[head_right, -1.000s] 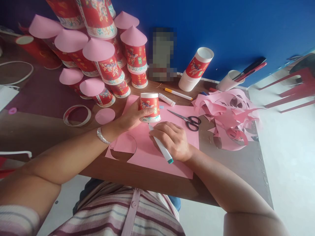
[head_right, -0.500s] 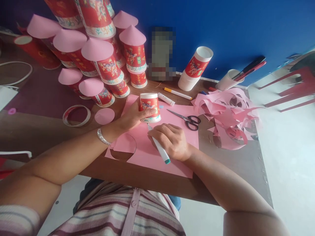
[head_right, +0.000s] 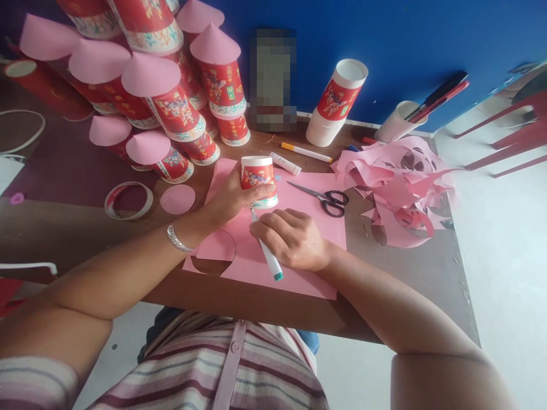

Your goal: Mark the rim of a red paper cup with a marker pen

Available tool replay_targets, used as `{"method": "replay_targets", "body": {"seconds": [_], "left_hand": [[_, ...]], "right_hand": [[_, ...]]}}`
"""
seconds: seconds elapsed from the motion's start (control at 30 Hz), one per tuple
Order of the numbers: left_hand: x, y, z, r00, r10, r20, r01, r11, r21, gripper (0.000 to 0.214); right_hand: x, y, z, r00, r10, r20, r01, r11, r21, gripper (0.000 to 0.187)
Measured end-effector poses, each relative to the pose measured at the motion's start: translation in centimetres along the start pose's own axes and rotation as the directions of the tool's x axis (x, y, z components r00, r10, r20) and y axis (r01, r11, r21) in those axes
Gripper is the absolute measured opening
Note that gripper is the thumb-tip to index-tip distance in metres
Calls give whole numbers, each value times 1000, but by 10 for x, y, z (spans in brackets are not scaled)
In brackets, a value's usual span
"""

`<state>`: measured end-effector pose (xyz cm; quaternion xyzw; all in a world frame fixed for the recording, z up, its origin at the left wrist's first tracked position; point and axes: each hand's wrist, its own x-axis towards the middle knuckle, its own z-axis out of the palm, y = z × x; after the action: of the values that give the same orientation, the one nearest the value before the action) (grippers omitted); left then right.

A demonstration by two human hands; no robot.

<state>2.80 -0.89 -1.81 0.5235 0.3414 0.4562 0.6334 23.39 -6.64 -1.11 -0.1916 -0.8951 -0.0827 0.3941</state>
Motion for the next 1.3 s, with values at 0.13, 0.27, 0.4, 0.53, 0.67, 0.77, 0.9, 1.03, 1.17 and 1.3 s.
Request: {"method": "replay_targets", "body": {"seconds": [0.13,0.27,0.4,0.53,0.67,0.77,0.9,1.03,1.17,1.3], "left_hand": [[1,2,2,1000,23,17,-23,1000,-16,56],[0,6,4,1000,11,28,-11,1000,-17,54],[0,11,6,1000,-13,24,14,999,-30,57],[-1,12,8,1000,-29,-13,28,999,-31,61],[-1,12,8,998,-48,-33,46,998,-34,65],[-1,12,7,999,-42,2,42,998,-43,63],[0,10,5,999,-45,0,45,998,-45,68],[0,4,1,997,-75,-30,73,996,-58,73],[2,-4,-8,998,-66,13,67,993,-95,68],[4,-6,-16,996,-83,41,88,987,-136,66]], "right_hand": [[-1,1,-1,1000,1,21,-1,999,-38,16],[-3,2,-2,999,7,53,-6,999,-34,20],[-2,2,-3,999,3,53,-2,1000,-21,18],[-1,2,-3,998,0,60,4,998,-56,15],[-1,2,-3,996,-2,86,10,995,-95,18],[-1,3,-3,998,-2,70,8,996,-85,17],[-3,3,-1,1000,4,18,-3,999,-44,18],[-5,3,-1,1000,7,-18,-7,1000,5,29],[-5,3,-3,999,23,-29,-22,999,32,32],[-2,5,-4,996,64,-57,-62,998,27,25]]}}
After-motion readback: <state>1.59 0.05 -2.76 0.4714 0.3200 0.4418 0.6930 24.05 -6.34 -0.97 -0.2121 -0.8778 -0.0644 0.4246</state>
